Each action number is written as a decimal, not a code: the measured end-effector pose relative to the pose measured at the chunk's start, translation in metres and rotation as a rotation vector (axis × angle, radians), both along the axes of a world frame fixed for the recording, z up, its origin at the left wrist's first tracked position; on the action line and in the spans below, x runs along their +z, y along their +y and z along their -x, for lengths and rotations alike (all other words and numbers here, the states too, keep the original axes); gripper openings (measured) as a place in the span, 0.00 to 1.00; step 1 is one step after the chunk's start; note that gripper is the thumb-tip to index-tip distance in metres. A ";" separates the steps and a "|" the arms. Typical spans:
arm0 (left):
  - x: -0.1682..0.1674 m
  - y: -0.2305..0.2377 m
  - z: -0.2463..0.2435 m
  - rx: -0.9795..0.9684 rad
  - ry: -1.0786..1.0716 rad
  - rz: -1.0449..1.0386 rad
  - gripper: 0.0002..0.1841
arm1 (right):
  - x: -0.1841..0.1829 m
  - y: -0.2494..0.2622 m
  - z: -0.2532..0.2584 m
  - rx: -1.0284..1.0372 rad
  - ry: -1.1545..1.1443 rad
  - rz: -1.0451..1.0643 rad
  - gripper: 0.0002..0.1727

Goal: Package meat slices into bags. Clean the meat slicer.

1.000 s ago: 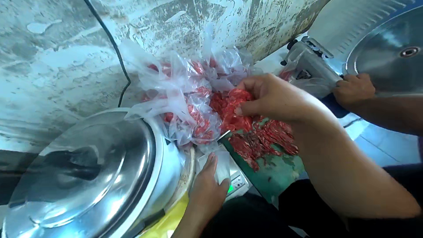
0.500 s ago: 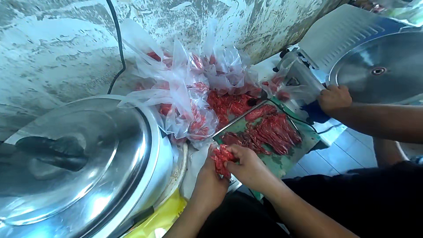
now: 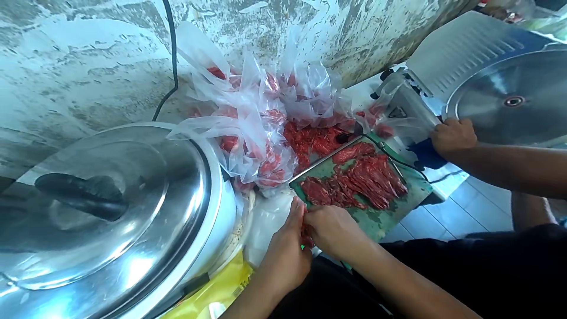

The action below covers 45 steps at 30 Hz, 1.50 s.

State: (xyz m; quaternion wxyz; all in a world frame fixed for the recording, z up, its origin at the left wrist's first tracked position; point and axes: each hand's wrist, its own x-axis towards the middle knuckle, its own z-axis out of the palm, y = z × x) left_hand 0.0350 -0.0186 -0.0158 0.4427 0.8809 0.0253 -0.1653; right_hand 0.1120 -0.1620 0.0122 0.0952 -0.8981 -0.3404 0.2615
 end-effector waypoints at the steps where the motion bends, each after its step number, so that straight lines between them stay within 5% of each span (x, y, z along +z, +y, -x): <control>1: -0.001 0.000 0.000 0.006 -0.015 0.013 0.53 | -0.004 -0.001 0.000 -0.035 -0.019 -0.030 0.14; 6: -0.003 0.005 0.003 0.080 -0.056 0.136 0.53 | -0.021 -0.016 0.003 -0.498 0.046 -0.426 0.09; 11: 0.002 0.004 0.003 0.099 -0.011 0.231 0.55 | -0.031 -0.032 -0.009 -0.653 0.489 -0.506 0.29; 14: 0.002 0.005 0.003 0.097 -0.006 0.256 0.55 | -0.027 -0.030 -0.006 -0.660 0.669 -0.524 0.15; 19: -0.002 0.008 0.006 0.142 -0.026 0.331 0.56 | -0.023 -0.031 -0.001 -0.734 0.624 -0.595 0.12; 26: 0.011 0.006 0.018 0.129 -0.134 0.333 0.55 | -0.010 -0.030 0.015 -0.661 0.163 -0.622 0.12; 36: 0.013 0.025 0.009 0.128 0.013 0.363 0.53 | -0.012 -0.028 0.005 -0.685 0.251 -0.522 0.12; 39: 0.028 0.030 0.010 0.114 -0.052 0.389 0.52 | -0.012 -0.027 0.010 -0.610 0.143 -0.635 0.12; 45: 0.009 0.038 -0.006 -0.002 0.015 0.246 0.48 | -0.048 -0.029 0.000 -0.568 0.232 -0.546 0.14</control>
